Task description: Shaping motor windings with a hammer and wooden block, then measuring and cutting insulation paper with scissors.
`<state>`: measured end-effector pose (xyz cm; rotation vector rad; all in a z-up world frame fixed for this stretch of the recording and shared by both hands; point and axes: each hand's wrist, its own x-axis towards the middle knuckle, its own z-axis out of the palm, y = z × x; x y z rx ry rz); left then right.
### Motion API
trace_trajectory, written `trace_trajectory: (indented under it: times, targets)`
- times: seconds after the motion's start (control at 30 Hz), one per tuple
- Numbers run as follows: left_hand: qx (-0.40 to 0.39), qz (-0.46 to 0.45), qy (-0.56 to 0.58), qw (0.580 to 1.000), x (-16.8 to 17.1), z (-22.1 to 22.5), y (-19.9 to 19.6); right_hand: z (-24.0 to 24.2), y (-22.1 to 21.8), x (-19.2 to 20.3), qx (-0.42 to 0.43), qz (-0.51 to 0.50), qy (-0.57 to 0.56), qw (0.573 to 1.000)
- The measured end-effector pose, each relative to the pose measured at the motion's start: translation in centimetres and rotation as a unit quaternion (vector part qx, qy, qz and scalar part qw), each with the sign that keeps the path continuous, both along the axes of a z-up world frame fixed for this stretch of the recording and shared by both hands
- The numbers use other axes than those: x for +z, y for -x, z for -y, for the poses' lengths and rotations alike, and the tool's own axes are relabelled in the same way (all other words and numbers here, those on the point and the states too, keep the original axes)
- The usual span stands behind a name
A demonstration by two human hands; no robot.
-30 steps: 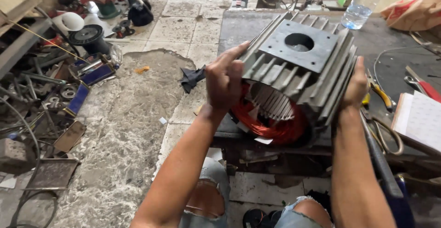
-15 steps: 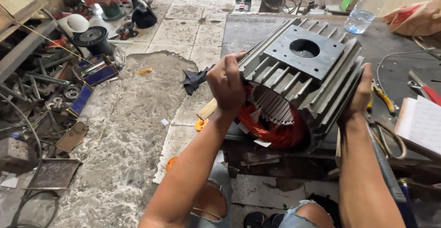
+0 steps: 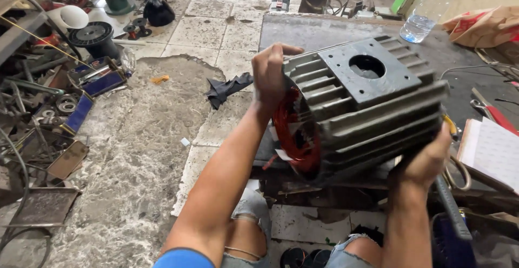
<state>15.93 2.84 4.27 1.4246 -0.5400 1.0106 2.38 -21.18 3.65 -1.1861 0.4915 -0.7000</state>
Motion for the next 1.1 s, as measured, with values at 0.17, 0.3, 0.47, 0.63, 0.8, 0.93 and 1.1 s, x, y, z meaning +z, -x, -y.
trace_trajectory:
  times: [0.17,0.3,0.47,0.63,0.8,0.93,1.1]
  targets:
    - [-0.219,-0.098,0.032,0.97,-0.3,2.4,-6.5,-1.3,4.1,-3.6,-0.058,0.095,0.284,0.952]
    - [-0.239,-0.153,0.036,0.958,-0.3,1.5,-7.1,-2.6,4.4,-1.0,0.004,0.113,0.257,0.96]
    - [-0.051,-0.205,0.061,0.975,4.0,-0.5,5.0,-0.3,2.1,-4.3,0.163,0.24,0.111,0.951]
    - [0.03,-0.167,0.05,0.984,2.4,3.9,17.9,-1.9,3.0,-2.1,0.147,0.221,0.042,0.963]
    - [0.202,-0.111,0.011,0.973,1.4,5.8,16.7,-3.2,4.1,-1.4,0.123,0.217,-0.044,0.967]
    - [0.195,-0.085,0.035,0.976,0.5,3.7,13.2,-6.7,6.8,-0.9,0.095,0.209,0.052,0.972]
    - [0.072,-0.078,0.038,0.994,0.5,1.3,8.3,-10.3,8.7,-1.0,0.036,0.193,0.163,0.967]
